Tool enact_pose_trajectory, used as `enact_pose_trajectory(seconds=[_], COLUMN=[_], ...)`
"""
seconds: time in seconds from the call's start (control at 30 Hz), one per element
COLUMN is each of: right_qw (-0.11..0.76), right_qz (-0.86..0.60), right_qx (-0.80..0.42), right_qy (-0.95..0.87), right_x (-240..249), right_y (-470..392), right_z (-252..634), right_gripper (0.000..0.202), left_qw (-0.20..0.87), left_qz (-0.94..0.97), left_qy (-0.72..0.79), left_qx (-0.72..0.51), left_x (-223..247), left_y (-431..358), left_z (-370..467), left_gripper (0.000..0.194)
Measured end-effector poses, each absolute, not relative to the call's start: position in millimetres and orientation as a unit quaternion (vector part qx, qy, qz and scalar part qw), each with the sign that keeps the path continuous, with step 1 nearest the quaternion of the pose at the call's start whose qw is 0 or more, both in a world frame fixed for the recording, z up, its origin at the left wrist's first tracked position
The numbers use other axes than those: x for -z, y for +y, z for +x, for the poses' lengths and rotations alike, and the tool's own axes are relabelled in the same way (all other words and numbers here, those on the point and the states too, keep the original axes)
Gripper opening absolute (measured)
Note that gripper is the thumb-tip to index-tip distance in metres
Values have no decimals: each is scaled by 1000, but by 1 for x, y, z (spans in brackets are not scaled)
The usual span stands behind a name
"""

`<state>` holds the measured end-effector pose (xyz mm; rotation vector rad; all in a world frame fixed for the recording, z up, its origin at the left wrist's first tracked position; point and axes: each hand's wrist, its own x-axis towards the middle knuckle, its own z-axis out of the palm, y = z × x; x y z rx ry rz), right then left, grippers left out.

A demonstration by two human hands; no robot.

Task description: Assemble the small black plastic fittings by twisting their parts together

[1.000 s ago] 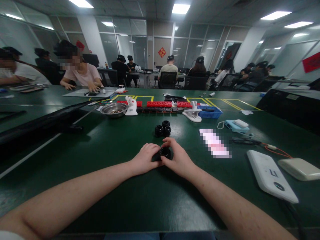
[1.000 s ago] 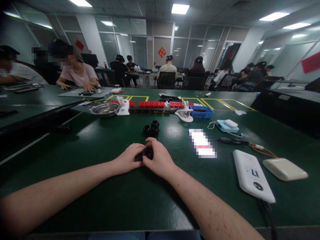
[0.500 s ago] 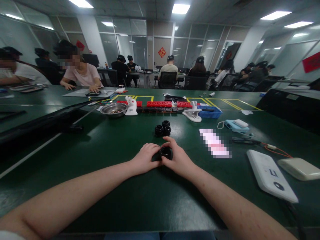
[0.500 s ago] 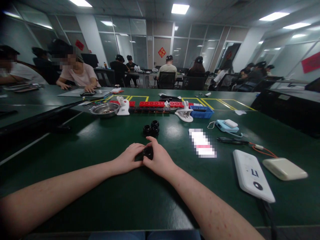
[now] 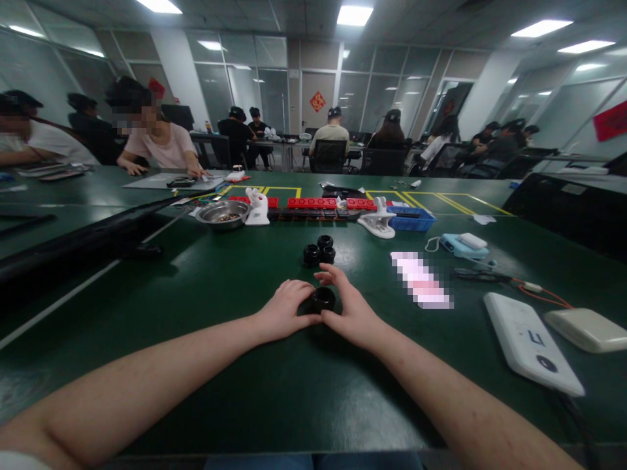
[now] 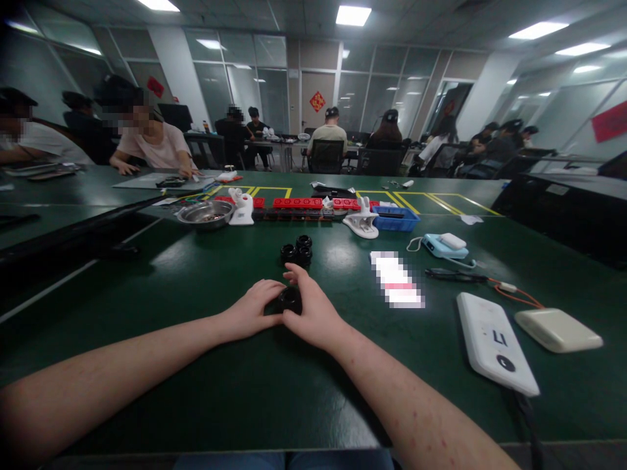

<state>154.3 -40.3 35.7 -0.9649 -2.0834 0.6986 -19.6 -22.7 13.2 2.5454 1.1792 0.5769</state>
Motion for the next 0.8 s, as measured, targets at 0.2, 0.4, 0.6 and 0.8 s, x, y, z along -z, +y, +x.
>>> enact_pose_trajectory(seconds=[0.2, 0.4, 0.6, 0.8], right_qw=[368, 375, 367, 374], right_qz=[-450, -427, -436, -485], right_qx=[-194, -215, -187, -171], right_qy=[-790, -795, -800, -772], right_x=[-33, -29, -34, -31], right_y=[-40, -40, -43, -40], right_z=[151, 149, 150, 144], right_gripper=[72, 55, 59, 51], left_qw=[134, 133, 138, 143], left_qz=[884, 881, 880, 880], left_qy=[406, 411, 412, 408], left_qx=[-188, -192, -194, -196], left_x=[-10, -13, -13, -13], left_y=[-20, -23, -23, -23], left_z=[-20, -19, -19, -19], left_gripper=[35, 33, 34, 30])
